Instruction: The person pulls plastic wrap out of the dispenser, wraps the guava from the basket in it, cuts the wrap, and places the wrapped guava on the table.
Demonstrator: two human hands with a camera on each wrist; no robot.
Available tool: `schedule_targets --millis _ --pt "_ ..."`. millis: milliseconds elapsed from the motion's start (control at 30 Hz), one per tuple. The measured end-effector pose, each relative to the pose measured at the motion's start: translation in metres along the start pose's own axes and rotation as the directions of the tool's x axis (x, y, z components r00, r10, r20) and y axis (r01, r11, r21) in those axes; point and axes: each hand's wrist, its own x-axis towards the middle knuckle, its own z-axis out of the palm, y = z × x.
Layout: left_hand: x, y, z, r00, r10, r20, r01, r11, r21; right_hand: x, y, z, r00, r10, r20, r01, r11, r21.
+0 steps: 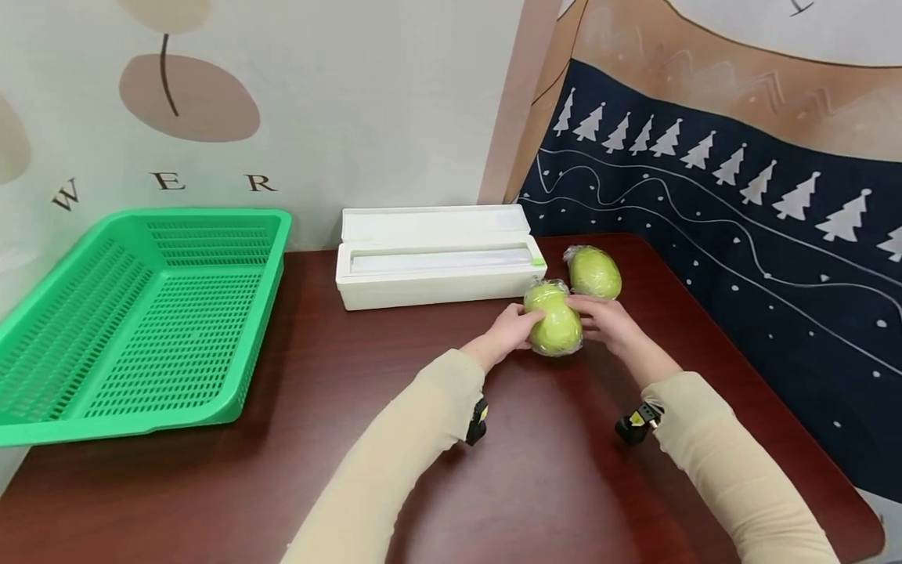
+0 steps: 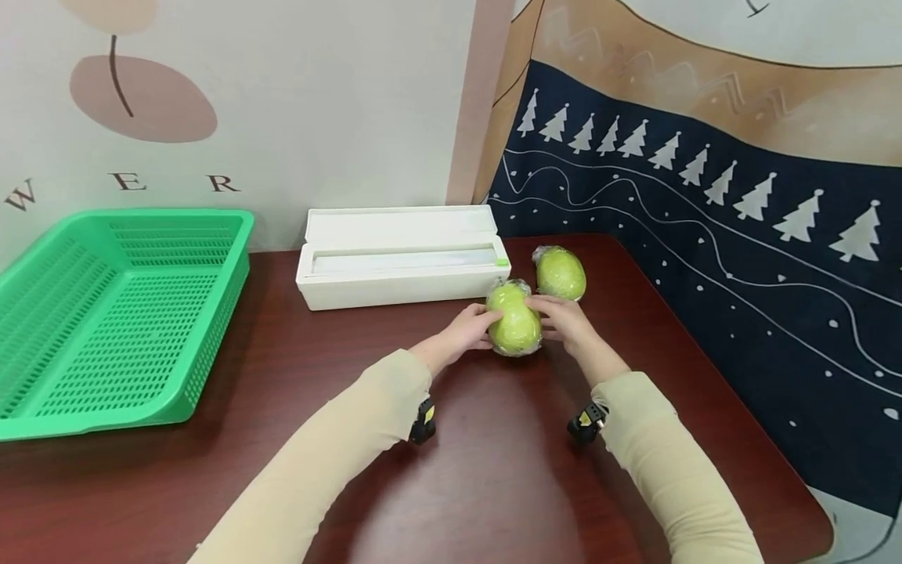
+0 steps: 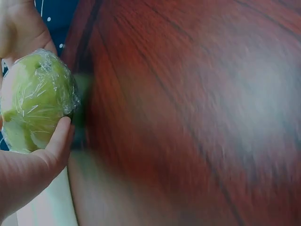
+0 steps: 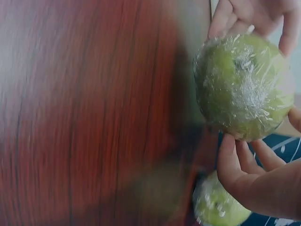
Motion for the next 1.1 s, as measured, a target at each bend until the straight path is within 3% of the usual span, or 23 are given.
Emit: schedule_targets --millis 233,433,533,633,733,867,1000,1100 --pt "-0.001 -0.002 0.004 1.0 -0.015 0.027 0.016 0.999 -0.037 0.006 0.004 -0.008 0.999 0.028 0.03 -0.027 1.0 -0.013" --pt "-0.002 0.0 0.008 0.998 -0.036 0.042 0.037 0.998 -0.045 0.006 0.004 -0.012 0.999 0.004 0.051 -0.003 1.0 -0.021" --pt "-0.005 0.0 0.005 0.999 -0.043 0.033 0.043 0.999 0.008 0.005 0.003 -0.011 1.0 -0.006 0.015 0.008 0.996 -0.088" --pt "-0.01 0.0 -0.002 1.0 -0.016 -0.01 0.017 0.991 0.13 0.003 -0.001 -0.008 0.994 -0.057 -0.092 0.038 0.979 -0.202" --pt "-0.014 0.002 -0.015 0.996 0.041 -0.076 -0.019 0.962 0.271 -0.001 -0.008 -0.004 0.959 -0.177 -0.222 0.096 0.937 -0.335" --pt "-0.021 0.003 -0.035 0.986 0.119 -0.114 -0.066 0.92 0.387 -0.008 -0.018 0.0 0.886 -0.357 -0.295 0.193 0.864 -0.465" --pt "-0.031 0.006 -0.054 0.977 0.188 -0.096 -0.122 0.875 0.469 -0.016 -0.028 0.007 0.839 -0.468 -0.278 0.274 0.805 -0.527" --pt "-0.039 0.008 -0.069 0.966 0.249 -0.07 -0.172 0.818 0.549 -0.018 -0.034 0.013 0.831 -0.514 -0.211 0.314 0.748 -0.584"
